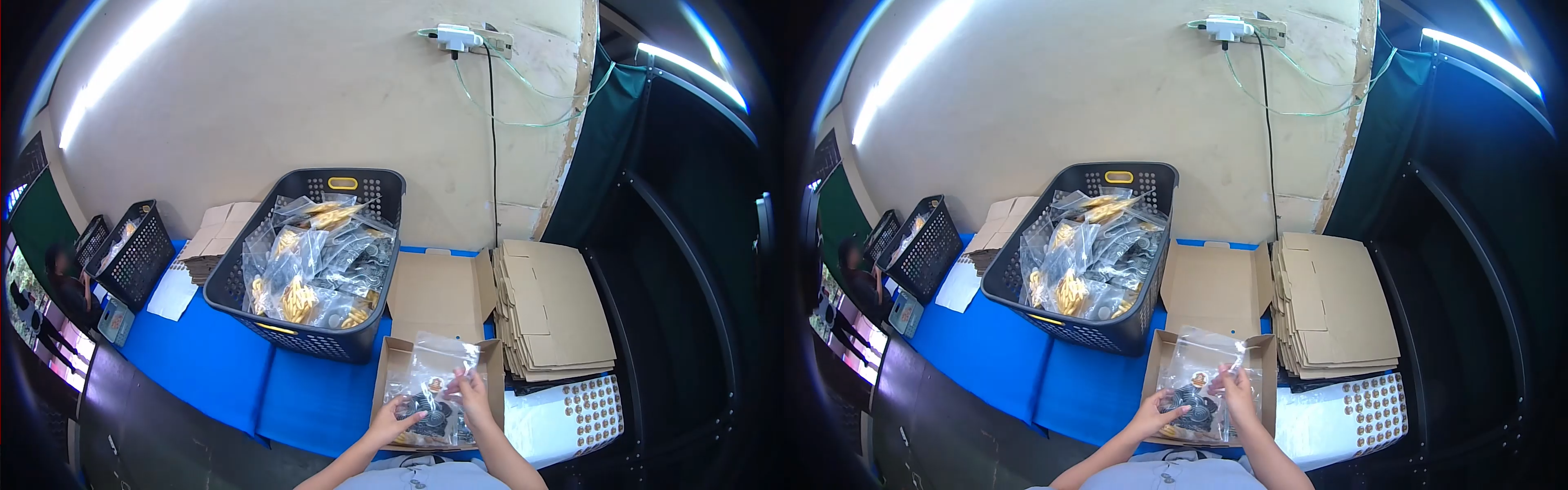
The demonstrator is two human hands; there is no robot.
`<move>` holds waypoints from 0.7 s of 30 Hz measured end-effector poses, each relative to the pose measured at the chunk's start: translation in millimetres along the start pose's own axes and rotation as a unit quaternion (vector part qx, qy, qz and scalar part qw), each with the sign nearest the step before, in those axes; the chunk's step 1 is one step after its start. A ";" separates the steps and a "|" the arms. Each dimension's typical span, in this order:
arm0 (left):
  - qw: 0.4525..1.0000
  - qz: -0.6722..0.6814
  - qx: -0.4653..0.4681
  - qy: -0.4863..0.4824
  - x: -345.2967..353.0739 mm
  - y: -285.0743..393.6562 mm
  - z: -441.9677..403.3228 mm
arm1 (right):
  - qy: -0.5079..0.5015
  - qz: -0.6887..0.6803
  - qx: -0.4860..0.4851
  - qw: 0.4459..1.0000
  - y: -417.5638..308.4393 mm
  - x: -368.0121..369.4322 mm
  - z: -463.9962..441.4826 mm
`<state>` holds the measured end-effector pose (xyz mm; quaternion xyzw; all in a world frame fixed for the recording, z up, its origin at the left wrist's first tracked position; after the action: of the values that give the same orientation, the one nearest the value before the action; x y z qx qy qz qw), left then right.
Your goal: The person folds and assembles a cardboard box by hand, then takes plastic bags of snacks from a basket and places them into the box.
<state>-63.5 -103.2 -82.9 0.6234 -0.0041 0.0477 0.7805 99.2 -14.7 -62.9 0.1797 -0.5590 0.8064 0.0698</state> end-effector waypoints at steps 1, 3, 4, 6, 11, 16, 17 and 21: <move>0.999 0.031 0.002 -0.020 -1.3 -15.2 -5.7 | -0.028 0.013 0.021 0.999 16.5 -1.8 -6.5; 0.999 0.026 -0.026 0.008 -11.5 -43.3 -8.0 | -0.040 0.126 0.054 0.990 48.2 -8.6 -9.4; 0.998 0.019 -0.054 0.037 -19.3 -57.0 -7.3 | -0.054 0.238 0.086 0.966 68.7 -12.1 -9.0; 0.999 -0.027 -0.038 0.027 -31.6 -98.4 -12.6 | -0.082 0.222 0.114 0.965 108.3 -19.5 -10.1; 0.981 -0.186 0.007 0.058 -44.5 -83.9 9.9 | -0.121 0.460 0.041 0.879 149.3 -27.0 -9.7; 0.977 -0.197 0.036 0.070 -40.5 -15.6 19.3 | -0.111 0.557 0.083 0.819 104.1 -0.9 12.5; 0.980 -0.158 0.074 0.095 -43.8 6.6 20.8 | -0.110 0.605 0.060 0.787 100.9 -0.1 11.1; 0.922 -0.194 0.259 0.212 -68.5 122.2 40.3 | -0.068 0.699 -0.059 0.709 62.1 15.8 1.4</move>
<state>-139.4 -120.5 40.4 0.7679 0.2948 0.0261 0.5681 65.4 -40.0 -111.1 -0.2125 -0.5741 0.5757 -0.5422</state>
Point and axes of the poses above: each hand's wrist, its own z-axis away from the middle knuckle, its own x-axis out of the palm, y = z × x, the point moved 8 cm from there along -z, towards the middle knuckle, and after that the axes turned 1 degree about x, right-handed, at the moved point
